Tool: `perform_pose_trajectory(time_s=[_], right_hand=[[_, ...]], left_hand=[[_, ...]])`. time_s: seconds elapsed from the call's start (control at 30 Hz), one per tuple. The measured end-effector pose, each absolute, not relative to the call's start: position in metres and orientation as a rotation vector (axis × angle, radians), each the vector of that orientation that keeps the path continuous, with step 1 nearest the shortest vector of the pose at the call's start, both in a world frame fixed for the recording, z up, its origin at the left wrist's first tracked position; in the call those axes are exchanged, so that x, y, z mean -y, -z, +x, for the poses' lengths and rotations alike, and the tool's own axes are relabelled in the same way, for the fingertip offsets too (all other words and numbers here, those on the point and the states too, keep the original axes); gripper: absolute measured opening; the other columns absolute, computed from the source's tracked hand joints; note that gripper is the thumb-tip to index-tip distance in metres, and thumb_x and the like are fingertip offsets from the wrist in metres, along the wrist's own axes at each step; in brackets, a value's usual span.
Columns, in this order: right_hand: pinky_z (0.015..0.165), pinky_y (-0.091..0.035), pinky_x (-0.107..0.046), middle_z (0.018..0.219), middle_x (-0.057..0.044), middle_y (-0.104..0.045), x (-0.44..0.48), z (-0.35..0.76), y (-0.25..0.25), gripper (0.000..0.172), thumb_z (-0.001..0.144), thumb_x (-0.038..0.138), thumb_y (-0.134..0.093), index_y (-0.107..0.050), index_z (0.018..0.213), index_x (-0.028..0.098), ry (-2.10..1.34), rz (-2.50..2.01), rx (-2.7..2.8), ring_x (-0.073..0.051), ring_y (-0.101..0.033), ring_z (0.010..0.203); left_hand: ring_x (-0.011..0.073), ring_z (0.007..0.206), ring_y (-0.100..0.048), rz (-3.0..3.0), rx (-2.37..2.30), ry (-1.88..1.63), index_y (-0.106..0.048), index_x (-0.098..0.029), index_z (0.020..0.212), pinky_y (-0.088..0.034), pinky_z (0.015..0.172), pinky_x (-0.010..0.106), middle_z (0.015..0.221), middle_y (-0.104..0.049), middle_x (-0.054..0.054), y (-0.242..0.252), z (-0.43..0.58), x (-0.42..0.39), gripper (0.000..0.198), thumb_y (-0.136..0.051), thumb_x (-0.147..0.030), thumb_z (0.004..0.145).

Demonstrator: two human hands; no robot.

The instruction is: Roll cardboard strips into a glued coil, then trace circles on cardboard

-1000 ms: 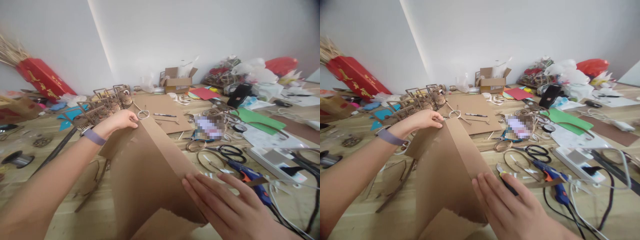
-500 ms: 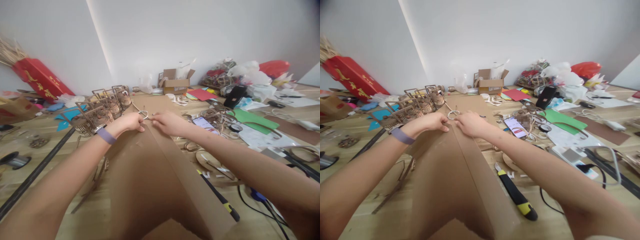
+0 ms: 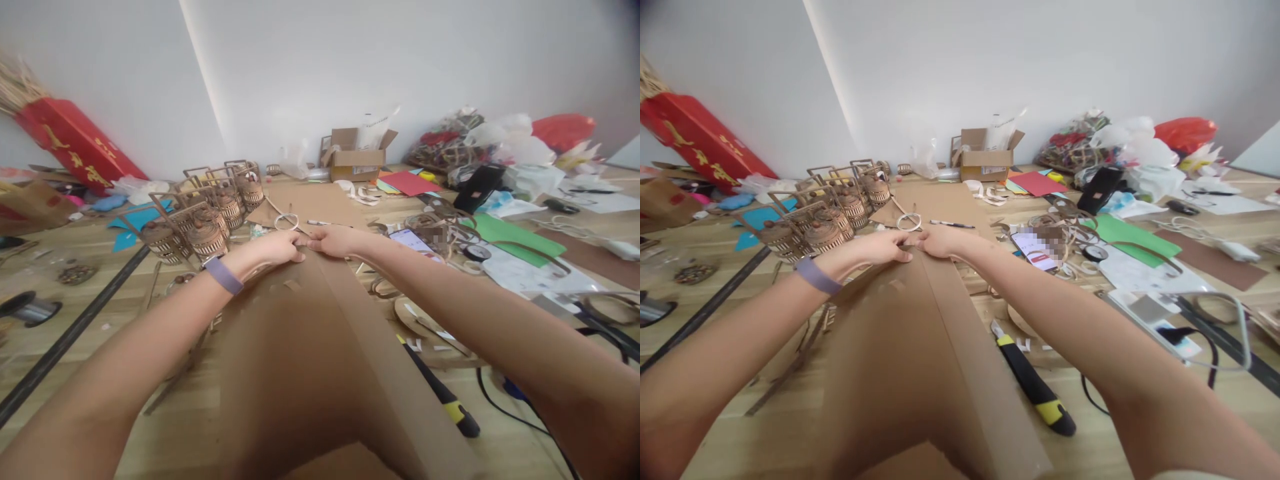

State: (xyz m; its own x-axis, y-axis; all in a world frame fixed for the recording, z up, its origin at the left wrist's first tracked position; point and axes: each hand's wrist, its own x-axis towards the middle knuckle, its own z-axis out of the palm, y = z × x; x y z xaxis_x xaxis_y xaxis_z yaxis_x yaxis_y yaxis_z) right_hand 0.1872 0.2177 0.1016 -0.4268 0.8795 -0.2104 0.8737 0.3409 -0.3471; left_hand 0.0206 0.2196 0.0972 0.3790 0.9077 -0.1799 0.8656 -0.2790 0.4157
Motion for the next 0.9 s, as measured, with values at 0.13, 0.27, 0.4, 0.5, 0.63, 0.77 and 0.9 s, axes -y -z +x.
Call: perform_pose_trajectory(time_s=[0.13,0.27,0.4,0.5,0.63,0.77,0.9], right_hand=[[0.065,-0.049,-0.025,0.094,-0.005,-0.077,-0.214,0.188,-0.099,0.033,0.104,0.029,-0.041,-0.072,0.1,0.017,-0.695,-1.749,2.534,-0.018,-0.07,0.08],[0.085,-0.055,-0.036,0.111,-0.007,-0.071,-0.214,0.186,-0.096,0.027,0.103,0.035,-0.05,-0.068,0.109,0.016,-0.641,-1.775,2.574,-0.019,-0.068,0.096],[0.093,-0.054,-0.046,0.124,-0.01,-0.065,-0.213,0.191,-0.082,0.03,0.098,0.037,-0.061,-0.063,0.12,0.016,-0.563,-1.823,2.606,-0.023,-0.065,0.108],[0.089,-0.057,-0.043,0.12,-0.009,-0.066,-0.209,0.196,-0.07,0.029,0.098,0.036,-0.061,-0.064,0.119,0.016,-0.593,-1.806,2.626,-0.022,-0.066,0.103],[0.091,-0.056,-0.043,0.118,-0.008,-0.068,-0.207,0.198,-0.063,0.026,0.099,0.037,-0.059,-0.066,0.113,0.015,-0.591,-1.661,2.631,-0.022,-0.067,0.104],[0.091,-0.056,-0.043,0.116,-0.008,-0.069,-0.208,0.194,-0.053,0.027,0.1,0.037,-0.056,-0.066,0.114,0.015,-0.517,-1.638,2.563,-0.021,-0.067,0.103],[0.089,-0.056,-0.043,0.121,-0.009,-0.066,-0.211,0.196,-0.036,0.029,0.099,0.036,-0.059,-0.063,0.121,0.017,-0.488,-1.663,2.511,-0.022,-0.066,0.104]], left_hand=[[0.0145,0.066,-0.054,2.115,-1.619,-0.281,-0.057,-0.019,0.083,-0.041,0.061,0.027,0.077,-0.06,-0.001,-0.082,0.027,-0.208,0.012,-0.067,-0.025,0.083],[0.0152,0.057,-0.051,2.032,-1.679,-0.432,-0.05,-0.022,0.077,-0.033,0.051,0.026,0.064,-0.055,-0.003,-0.077,0.033,-0.192,0.013,-0.061,-0.027,0.082],[0.016,0.061,-0.053,2.038,-1.665,-0.551,-0.052,-0.022,0.084,-0.035,0.055,0.026,0.07,-0.058,-0.002,-0.077,0.043,-0.176,0.003,-0.053,-0.025,0.084],[0.017,0.067,-0.055,2.075,-1.574,-0.509,-0.055,-0.021,0.08,-0.038,0.059,0.027,0.072,-0.06,-0.001,-0.079,0.044,-0.176,0.006,-0.056,-0.027,0.081],[0.019,0.066,-0.06,2.054,-1.406,-0.302,-0.057,-0.021,0.067,-0.042,0.058,0.028,0.069,-0.065,0.0,-0.084,0.037,-0.192,0.022,-0.062,-0.04,0.077],[0.0171,0.061,-0.057,2.061,-1.321,-0.263,-0.058,-0.02,0.065,-0.04,0.056,0.028,0.065,-0.064,-0.001,-0.087,0.036,-0.203,0.031,-0.058,-0.046,0.082],[0.0133,0.056,-0.042,2.154,-1.419,-0.454,-0.04,-0.021,0.054,-0.027,0.055,0.028,0.053,-0.043,-0.005,-0.086,0.05,-0.192,0.035,-0.062,-0.034,0.078]])
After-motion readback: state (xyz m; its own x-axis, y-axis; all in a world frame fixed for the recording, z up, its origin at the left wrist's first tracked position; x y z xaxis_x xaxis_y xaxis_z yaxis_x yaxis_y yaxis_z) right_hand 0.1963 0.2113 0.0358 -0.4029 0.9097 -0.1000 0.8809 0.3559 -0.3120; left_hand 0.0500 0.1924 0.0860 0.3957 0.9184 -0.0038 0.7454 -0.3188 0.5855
